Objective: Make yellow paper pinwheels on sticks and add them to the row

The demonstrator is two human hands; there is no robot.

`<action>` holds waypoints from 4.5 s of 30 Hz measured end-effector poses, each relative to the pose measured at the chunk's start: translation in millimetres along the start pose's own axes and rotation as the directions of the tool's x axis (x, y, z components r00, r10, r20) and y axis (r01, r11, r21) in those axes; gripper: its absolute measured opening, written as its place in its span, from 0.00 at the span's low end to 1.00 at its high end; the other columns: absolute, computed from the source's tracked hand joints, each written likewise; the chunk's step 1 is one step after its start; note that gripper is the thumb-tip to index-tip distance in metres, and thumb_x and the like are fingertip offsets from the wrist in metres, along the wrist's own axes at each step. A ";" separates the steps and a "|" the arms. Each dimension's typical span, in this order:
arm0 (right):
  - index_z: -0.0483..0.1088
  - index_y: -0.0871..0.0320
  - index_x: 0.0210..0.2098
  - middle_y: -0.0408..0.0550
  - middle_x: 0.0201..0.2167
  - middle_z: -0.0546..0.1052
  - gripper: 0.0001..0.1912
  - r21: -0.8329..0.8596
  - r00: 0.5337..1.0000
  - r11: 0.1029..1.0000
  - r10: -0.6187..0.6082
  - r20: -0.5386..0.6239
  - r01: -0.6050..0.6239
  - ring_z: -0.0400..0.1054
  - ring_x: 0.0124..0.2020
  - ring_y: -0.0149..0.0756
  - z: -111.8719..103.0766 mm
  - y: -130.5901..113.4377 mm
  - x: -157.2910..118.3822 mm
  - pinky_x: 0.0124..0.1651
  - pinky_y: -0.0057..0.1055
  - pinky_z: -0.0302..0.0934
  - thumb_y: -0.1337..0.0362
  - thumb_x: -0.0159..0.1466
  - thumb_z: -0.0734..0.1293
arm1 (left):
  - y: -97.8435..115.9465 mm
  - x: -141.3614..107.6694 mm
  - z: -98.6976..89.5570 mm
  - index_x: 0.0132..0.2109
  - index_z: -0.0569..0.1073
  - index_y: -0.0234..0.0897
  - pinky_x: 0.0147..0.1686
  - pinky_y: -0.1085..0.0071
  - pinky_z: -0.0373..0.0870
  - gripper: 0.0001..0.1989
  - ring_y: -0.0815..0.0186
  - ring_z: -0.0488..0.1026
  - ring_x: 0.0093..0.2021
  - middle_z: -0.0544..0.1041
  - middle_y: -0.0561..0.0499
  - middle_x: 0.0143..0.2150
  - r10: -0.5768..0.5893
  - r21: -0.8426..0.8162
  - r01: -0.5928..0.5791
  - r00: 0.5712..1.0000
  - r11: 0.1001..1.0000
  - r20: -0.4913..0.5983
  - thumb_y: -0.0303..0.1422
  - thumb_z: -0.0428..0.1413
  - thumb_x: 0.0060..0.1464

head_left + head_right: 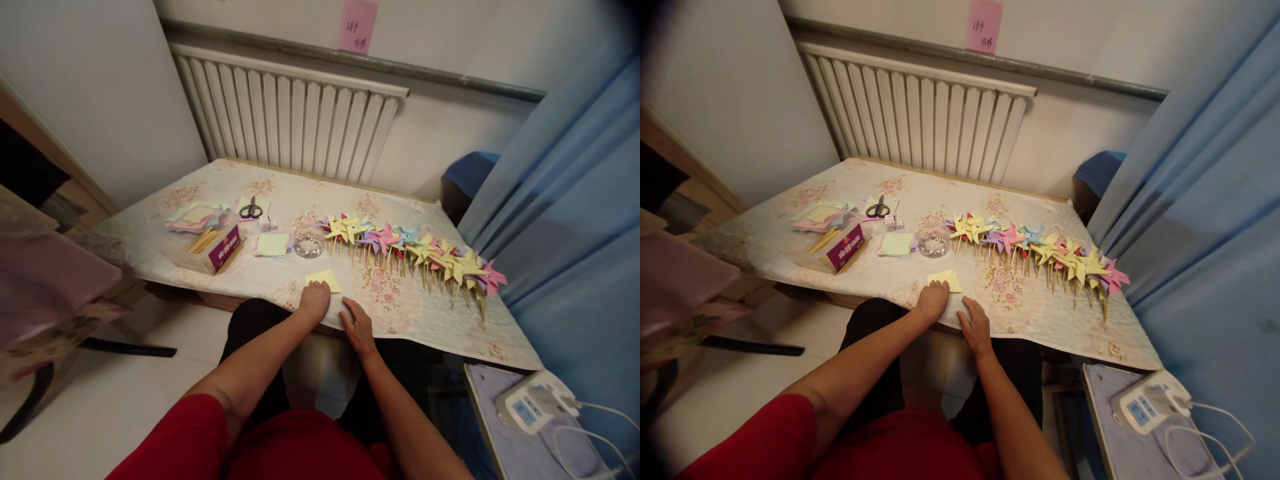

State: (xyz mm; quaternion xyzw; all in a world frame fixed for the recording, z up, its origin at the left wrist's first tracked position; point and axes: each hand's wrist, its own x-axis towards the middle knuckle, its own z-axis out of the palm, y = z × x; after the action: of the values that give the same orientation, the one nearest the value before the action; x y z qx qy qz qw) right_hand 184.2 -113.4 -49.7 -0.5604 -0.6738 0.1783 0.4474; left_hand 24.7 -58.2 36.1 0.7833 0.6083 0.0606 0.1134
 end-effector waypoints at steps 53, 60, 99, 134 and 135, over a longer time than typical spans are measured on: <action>0.80 0.59 0.37 0.45 0.31 0.81 0.18 0.543 0.923 0.765 0.382 0.051 -0.347 0.72 0.31 0.39 -58.4 -150.1 20.9 0.34 0.32 0.66 0.53 0.53 0.73 | 5.1 -79.4 -82.2 0.44 0.77 0.29 0.35 0.71 0.69 0.25 0.65 0.75 0.32 0.81 0.49 0.33 0.024 -0.985 0.152 0.988 -0.085 0.151 0.34 0.69 0.36; 0.80 0.59 0.36 0.45 0.30 0.81 0.19 0.562 0.911 0.741 0.408 0.055 -0.366 0.71 0.30 0.38 -58.2 -151.3 19.4 0.32 0.31 0.65 0.51 0.54 0.73 | 3.4 -80.9 -79.2 0.44 0.78 0.31 0.37 0.70 0.70 0.22 0.63 0.76 0.35 0.81 0.49 0.34 0.010 -0.989 0.144 0.990 -0.026 0.144 0.35 0.69 0.39; 0.80 0.59 0.36 0.46 0.28 0.83 0.21 0.683 0.834 0.531 0.507 0.218 -0.501 0.74 0.26 0.39 -54.1 -150.1 18.3 0.33 0.34 0.69 0.55 0.46 0.78 | -1.7 -86.9 -71.3 0.42 0.77 0.30 0.37 0.69 0.68 0.21 0.63 0.74 0.35 0.80 0.47 0.35 0.074 -0.986 0.155 0.984 0.060 0.159 0.40 0.65 0.44; 0.78 0.60 0.37 0.47 0.32 0.83 0.20 0.739 0.814 0.498 0.569 0.117 -0.454 0.76 0.30 0.40 -57.1 -154.2 17.9 0.37 0.34 0.69 0.59 0.45 0.77 | -36.2 -104.8 -86.1 0.43 0.80 0.38 0.42 0.69 0.70 0.15 0.67 0.73 0.37 0.80 0.51 0.38 0.255 -0.739 -0.352 0.935 0.574 -0.248 0.27 0.51 0.54; 0.78 0.60 0.37 0.46 0.32 0.83 0.20 0.739 0.815 0.498 0.567 0.119 -0.454 0.75 0.29 0.40 -57.0 -155.0 17.7 0.37 0.34 0.69 0.59 0.45 0.77 | -36.4 -104.2 -86.2 0.42 0.80 0.38 0.42 0.69 0.70 0.14 0.67 0.73 0.37 0.80 0.50 0.38 0.246 -0.748 -0.341 0.939 0.570 -0.241 0.27 0.51 0.53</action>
State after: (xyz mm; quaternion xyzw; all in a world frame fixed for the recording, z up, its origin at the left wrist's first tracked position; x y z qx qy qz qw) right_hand 138.2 -160.0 102.9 -0.5143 -0.3122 0.5194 0.6068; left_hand -55.9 -141.5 114.8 0.7412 0.3876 0.3787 0.3962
